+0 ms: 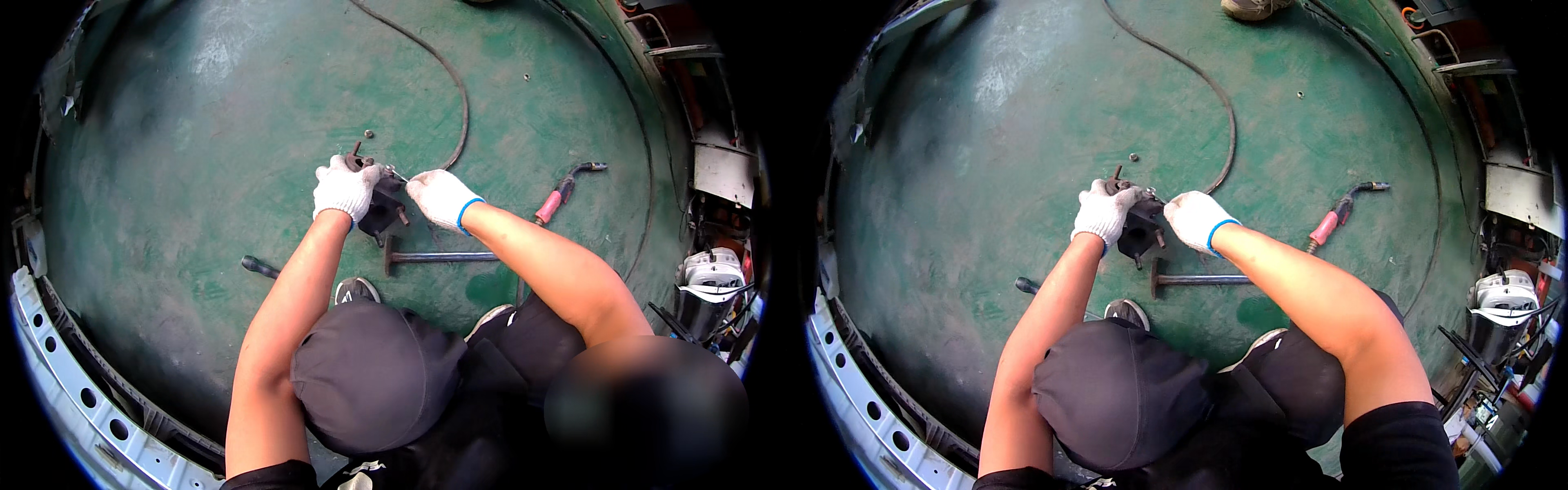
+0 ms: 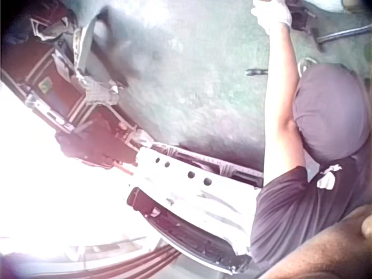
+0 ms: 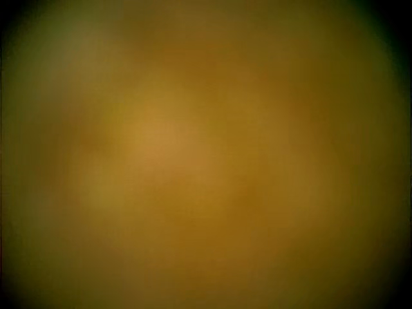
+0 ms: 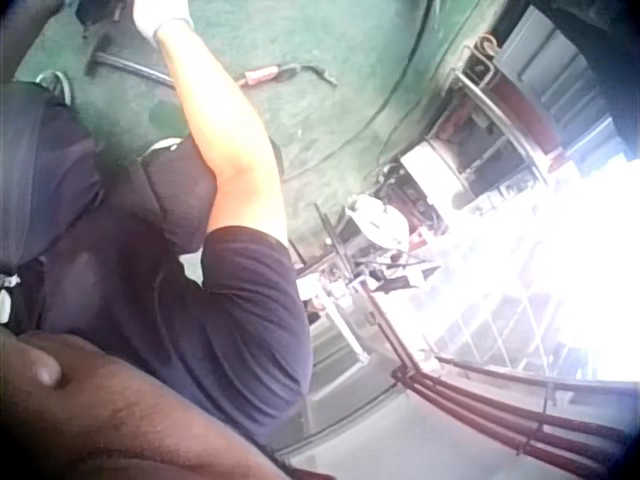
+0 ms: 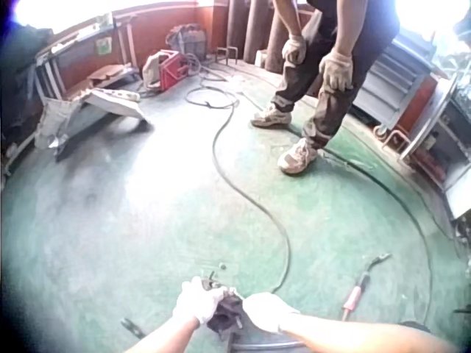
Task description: The person sits on the floor and welds a metal part using a welding torch, creating bright sparks. They pause to inspect the part and use a wrench to tighten bolts before resuming welding. The person repeats this cycle of welding and tightening throughout the clip.
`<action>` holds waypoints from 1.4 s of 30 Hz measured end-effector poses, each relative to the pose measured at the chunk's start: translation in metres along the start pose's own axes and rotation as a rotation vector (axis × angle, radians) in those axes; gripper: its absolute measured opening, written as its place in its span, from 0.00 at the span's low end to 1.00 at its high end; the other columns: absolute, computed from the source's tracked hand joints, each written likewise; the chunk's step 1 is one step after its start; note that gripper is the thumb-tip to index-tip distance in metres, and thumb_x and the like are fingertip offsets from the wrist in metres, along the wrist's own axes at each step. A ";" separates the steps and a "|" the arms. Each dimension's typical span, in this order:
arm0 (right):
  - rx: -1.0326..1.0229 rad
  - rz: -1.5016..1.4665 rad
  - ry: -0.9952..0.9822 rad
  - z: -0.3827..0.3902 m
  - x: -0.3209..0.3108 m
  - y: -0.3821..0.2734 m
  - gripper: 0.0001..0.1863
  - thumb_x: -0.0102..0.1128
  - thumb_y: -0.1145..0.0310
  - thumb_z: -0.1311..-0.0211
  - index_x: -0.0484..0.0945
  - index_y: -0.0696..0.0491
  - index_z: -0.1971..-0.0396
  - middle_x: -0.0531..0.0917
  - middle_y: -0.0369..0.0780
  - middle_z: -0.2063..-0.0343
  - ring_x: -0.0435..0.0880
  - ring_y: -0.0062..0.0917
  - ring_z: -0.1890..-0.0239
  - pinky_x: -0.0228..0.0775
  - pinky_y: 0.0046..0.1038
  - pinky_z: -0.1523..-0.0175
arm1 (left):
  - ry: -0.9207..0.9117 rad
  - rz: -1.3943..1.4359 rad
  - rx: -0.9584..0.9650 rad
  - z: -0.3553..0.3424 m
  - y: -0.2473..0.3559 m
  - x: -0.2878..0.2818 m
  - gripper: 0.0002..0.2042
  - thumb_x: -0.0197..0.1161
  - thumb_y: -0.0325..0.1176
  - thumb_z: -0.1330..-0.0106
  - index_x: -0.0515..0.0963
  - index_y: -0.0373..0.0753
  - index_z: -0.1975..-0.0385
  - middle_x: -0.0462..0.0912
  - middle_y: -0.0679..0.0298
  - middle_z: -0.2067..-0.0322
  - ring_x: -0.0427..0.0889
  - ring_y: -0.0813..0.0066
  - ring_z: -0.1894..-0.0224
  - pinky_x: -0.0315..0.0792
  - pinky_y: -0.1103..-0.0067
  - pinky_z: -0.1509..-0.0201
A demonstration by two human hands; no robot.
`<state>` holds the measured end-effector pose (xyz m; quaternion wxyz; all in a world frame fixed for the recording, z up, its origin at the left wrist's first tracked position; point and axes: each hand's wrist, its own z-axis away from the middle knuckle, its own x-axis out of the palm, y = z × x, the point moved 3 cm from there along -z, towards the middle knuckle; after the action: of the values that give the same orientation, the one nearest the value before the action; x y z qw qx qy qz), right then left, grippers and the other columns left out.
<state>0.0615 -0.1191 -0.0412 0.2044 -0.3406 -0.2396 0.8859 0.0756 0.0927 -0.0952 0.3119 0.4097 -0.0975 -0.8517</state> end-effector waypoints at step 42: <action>-0.114 0.094 -0.005 0.010 0.000 0.005 0.17 0.52 0.61 0.21 0.83 0.59 0.52 0.88 0.59 0.60 0.87 0.60 0.51 0.77 0.56 0.44 | -0.160 0.126 0.050 0.013 0.001 -0.031 0.40 0.73 0.62 0.34 0.77 0.33 0.35 0.71 0.37 0.38 0.74 0.42 0.34 0.73 0.63 0.27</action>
<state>0.0536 -0.1263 -0.0370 0.1424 -0.3605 -0.2740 0.8801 0.0803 0.1096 -0.0670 0.3459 0.3410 -0.1689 -0.8576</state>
